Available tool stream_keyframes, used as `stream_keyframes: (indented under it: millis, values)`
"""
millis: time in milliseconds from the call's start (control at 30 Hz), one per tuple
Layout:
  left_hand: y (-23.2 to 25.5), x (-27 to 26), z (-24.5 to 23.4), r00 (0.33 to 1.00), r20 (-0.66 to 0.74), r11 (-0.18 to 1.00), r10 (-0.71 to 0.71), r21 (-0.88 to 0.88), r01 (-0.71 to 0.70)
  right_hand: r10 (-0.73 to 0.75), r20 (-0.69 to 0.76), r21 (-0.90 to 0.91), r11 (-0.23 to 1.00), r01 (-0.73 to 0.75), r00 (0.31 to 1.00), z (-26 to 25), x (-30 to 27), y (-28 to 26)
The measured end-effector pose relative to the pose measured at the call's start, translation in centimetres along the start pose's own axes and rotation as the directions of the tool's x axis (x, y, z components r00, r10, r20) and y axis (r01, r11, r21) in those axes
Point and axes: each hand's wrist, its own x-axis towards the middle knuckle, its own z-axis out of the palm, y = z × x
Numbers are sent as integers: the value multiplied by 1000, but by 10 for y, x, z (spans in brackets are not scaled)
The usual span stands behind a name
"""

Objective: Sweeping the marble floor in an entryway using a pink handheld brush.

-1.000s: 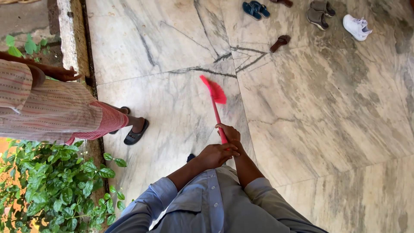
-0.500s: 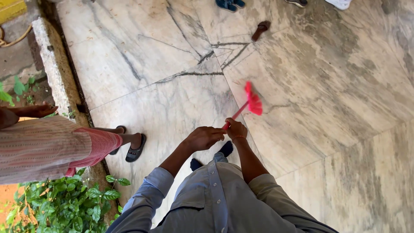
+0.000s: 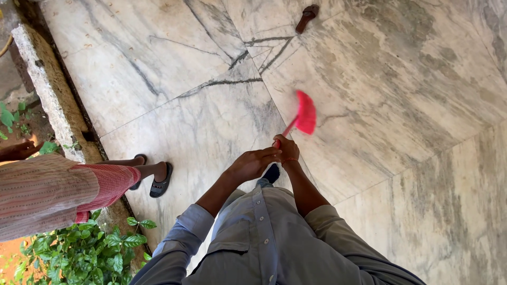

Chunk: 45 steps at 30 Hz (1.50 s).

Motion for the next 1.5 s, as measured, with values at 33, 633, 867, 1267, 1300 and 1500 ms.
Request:
stream_keyframes:
  millis: [33,633,867,1267,1300,1500]
  values:
    - [3,3,4,1000,-4,1000,-9,-5,9,-5,10,-4,1000,5,1000,-3,2,-4]
    - [-18,31,0,924,-210,945,321,139,-297,-312,-57,101,943,317,948,-31,40,-18]
    - [-54,51,-2,939,-230,967,254,31,-254,2,-79,-180,983,-16,997,-53,31,16]
    - [-52,62,8,872,-289,917,395,189,-353,-62,-59,-220,974,47,996,-49,62,18]
    - [-54,61,11,864,-268,896,425,257,-361,-183,-10,-157,971,179,983,-45,67,15]
    - [-71,92,-22,817,-313,857,484,358,-371,-518,163,-199,816,542,840,-41,155,-26]
